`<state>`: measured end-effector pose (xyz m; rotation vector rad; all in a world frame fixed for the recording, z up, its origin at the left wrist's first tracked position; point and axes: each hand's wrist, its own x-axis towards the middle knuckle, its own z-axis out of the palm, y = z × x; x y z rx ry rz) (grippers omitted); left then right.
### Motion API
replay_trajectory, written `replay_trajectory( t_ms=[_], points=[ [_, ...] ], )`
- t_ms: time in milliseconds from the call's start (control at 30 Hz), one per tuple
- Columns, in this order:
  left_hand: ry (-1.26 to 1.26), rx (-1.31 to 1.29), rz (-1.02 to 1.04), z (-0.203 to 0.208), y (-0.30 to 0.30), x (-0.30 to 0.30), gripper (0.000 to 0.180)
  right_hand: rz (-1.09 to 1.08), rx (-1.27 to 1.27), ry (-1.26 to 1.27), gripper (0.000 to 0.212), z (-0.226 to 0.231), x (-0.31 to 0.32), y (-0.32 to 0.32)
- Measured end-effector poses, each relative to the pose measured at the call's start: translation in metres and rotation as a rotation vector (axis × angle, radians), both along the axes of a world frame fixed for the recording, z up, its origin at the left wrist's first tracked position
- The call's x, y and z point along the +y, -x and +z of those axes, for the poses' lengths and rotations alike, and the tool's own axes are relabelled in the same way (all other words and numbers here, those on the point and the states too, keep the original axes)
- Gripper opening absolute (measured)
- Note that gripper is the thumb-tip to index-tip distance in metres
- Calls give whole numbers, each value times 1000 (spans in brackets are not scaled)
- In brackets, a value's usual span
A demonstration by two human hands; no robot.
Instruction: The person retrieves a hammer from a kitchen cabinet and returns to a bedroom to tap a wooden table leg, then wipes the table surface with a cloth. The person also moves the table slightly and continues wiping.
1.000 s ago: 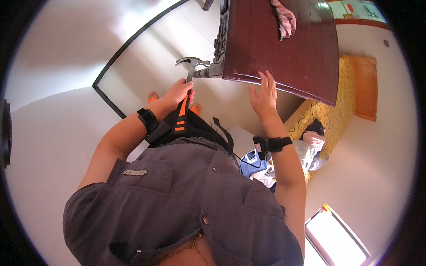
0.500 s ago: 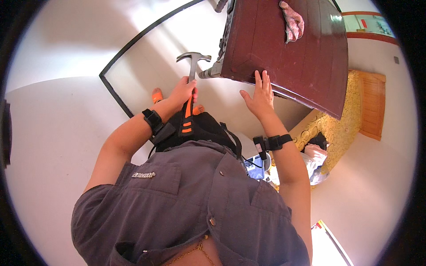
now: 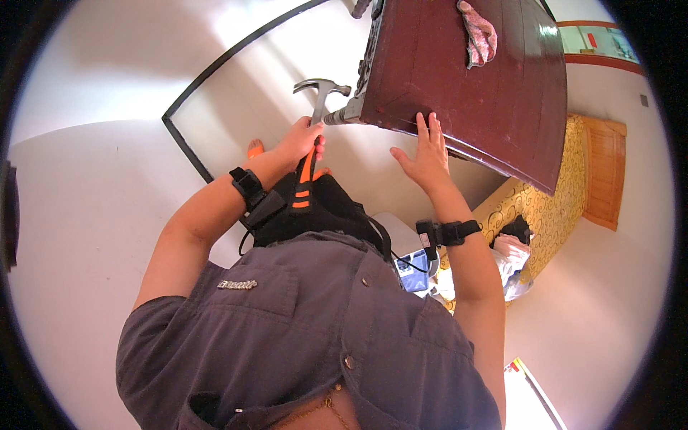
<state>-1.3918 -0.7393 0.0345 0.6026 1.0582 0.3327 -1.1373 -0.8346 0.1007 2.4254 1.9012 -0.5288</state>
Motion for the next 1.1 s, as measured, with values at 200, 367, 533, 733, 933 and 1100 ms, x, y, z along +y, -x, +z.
replay_trajectory(
  t_ms=[200, 367, 533, 733, 933, 1100],
  points=[
    [18, -8, -46, -1, -1, 1, 23, 40, 8, -17, 94, 1, 0, 0],
    [25, 41, 46, 0, -1, -2, 21, 64, 38, -5, 94, 2, 0, -5],
    [27, 44, -91, 0, 3, -4, 20, 79, 31, -13, 95, 4, 1, -3],
    [23, 41, 15, 1, -3, -4, 21, 120, 50, -26, 96, 3, 0, -9],
    [51, 10, 89, -6, -2, -6, 21, 109, 61, 29, 95, 3, 1, -13],
    [9, 22, -80, -4, 2, -7, 20, 136, 64, -1, 96, 6, 1, -11]
  ],
)
